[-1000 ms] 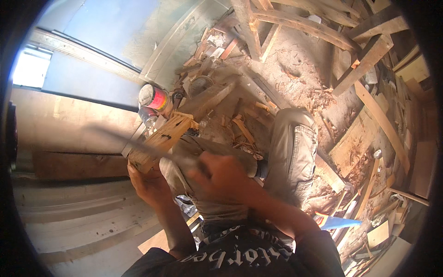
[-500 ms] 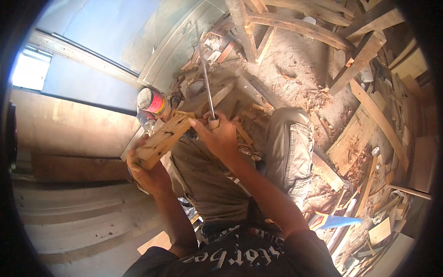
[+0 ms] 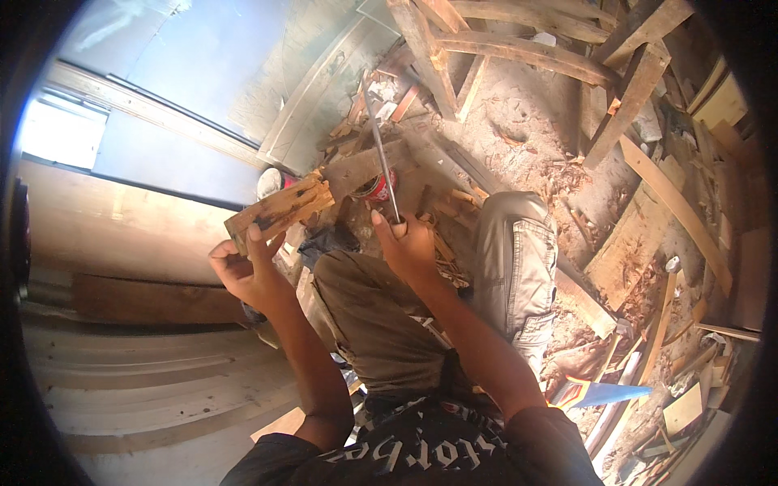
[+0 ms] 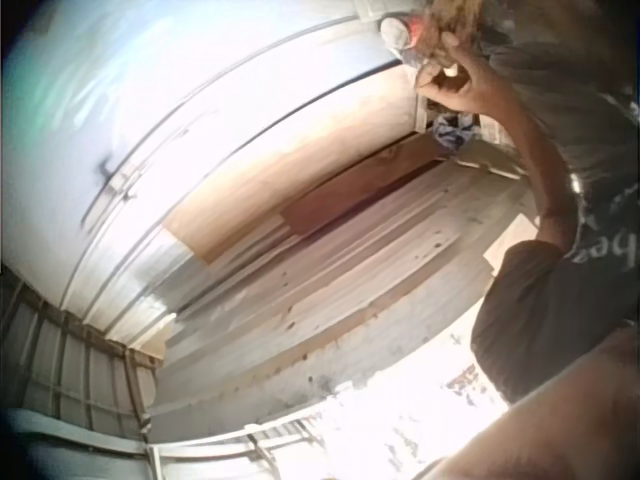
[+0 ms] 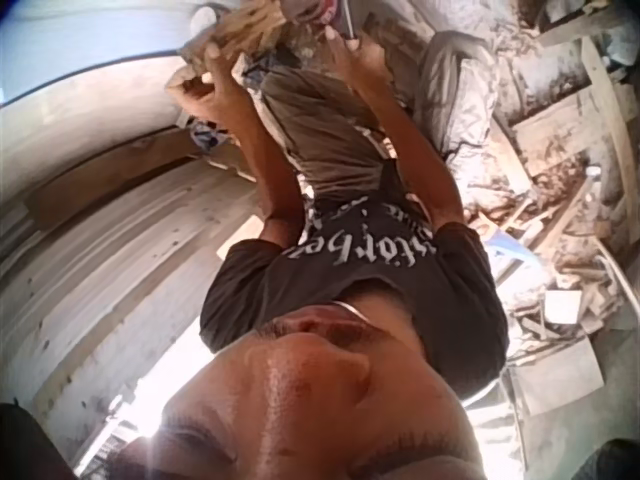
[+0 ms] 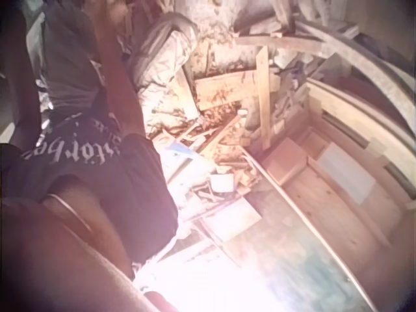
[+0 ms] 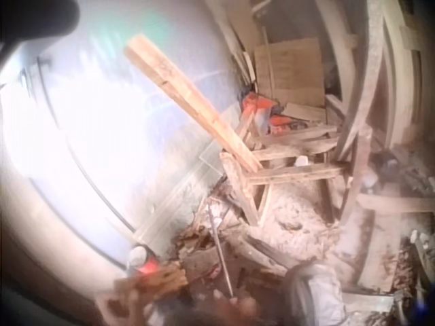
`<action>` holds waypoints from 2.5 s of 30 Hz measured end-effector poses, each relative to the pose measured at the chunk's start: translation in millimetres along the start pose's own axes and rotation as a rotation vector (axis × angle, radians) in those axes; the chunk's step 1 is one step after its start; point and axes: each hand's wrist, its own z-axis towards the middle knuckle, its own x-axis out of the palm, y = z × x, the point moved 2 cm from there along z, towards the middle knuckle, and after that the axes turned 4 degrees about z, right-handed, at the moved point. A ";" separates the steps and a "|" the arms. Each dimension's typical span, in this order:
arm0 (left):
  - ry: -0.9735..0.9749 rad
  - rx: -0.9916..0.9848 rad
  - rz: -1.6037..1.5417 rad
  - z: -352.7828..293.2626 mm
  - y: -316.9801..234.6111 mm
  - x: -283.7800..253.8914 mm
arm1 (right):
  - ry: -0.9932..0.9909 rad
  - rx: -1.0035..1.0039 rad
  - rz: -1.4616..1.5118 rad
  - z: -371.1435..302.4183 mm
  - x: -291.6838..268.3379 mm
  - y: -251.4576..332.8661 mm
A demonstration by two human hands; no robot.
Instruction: The person sits on the floor and uses a chisel to carve and shape a small piece of wood, removing shavings. They then pick up a larger wooden frame and scrape its surface with the chisel.
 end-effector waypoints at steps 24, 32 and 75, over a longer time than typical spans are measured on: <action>0.207 -0.141 -0.048 20.4 -30.6 27.5 | 0.204 -0.284 0.029 -34.4 7.1 14.8; 0.162 -0.054 -0.082 17.7 -16.5 24.4 | 0.227 -0.706 0.241 -64.7 -4.1 148.6; 0.127 -0.035 -0.032 6.0 -7.8 16.4 | 0.227 -0.361 -0.061 -27.4 10.0 34.5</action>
